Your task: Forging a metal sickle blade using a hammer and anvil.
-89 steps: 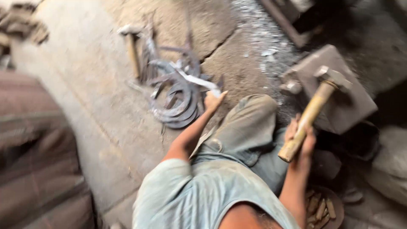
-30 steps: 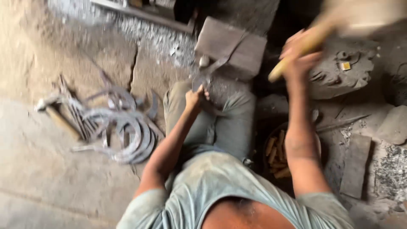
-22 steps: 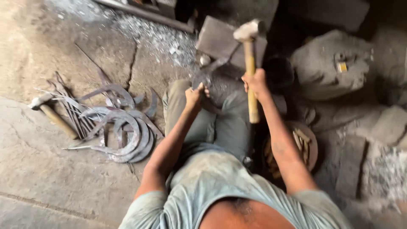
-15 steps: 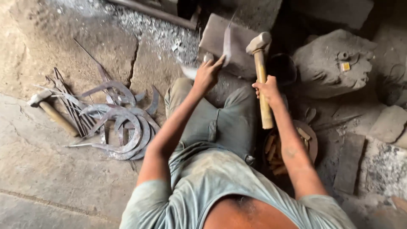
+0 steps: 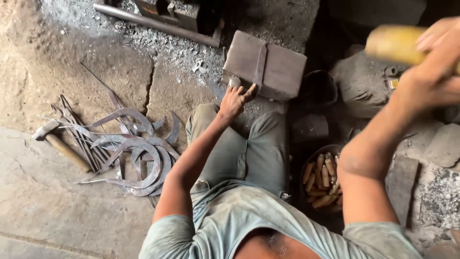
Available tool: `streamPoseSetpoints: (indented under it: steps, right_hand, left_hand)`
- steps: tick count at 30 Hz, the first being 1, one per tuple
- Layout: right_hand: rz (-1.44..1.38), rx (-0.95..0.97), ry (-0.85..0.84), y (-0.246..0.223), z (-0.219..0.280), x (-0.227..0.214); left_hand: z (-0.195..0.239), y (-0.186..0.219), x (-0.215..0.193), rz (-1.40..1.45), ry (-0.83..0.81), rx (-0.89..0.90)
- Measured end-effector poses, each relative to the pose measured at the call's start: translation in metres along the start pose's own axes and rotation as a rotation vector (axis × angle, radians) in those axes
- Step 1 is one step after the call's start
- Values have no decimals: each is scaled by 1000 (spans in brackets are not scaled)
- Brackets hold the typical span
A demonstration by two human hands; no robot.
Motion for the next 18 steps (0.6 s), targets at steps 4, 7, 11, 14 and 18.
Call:
streamPoseSetpoints:
  steps: [4, 7, 11, 14, 18]
  right_hand:
    - [-49, 223, -37, 95, 34, 51]
    - [-87, 377, -71, 146, 84, 127]
    - [-166, 551, -123, 160, 154, 156]
    - [-178, 476, -83, 118, 78, 139]
    - [-142, 56, 100, 29, 21, 88]
  left_hand:
    - [-1, 2, -6, -63, 24, 1]
    - [2, 0, 4, 4, -73, -27]
    - [5, -4, -9, -52, 4, -24]
    - [8, -13, -11, -73, -19, -9]
    - [25, -2, -17, 50, 45, 28]
Point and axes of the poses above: each hand's wrist, its own z-axis away from the middle knuckle, its own x-axis out of the palm, y = z × x, the point moved 6 cm from there along -z, towards the middle knuckle, and after that the axes turned 3 degrees about y, right-handed, at the moved point
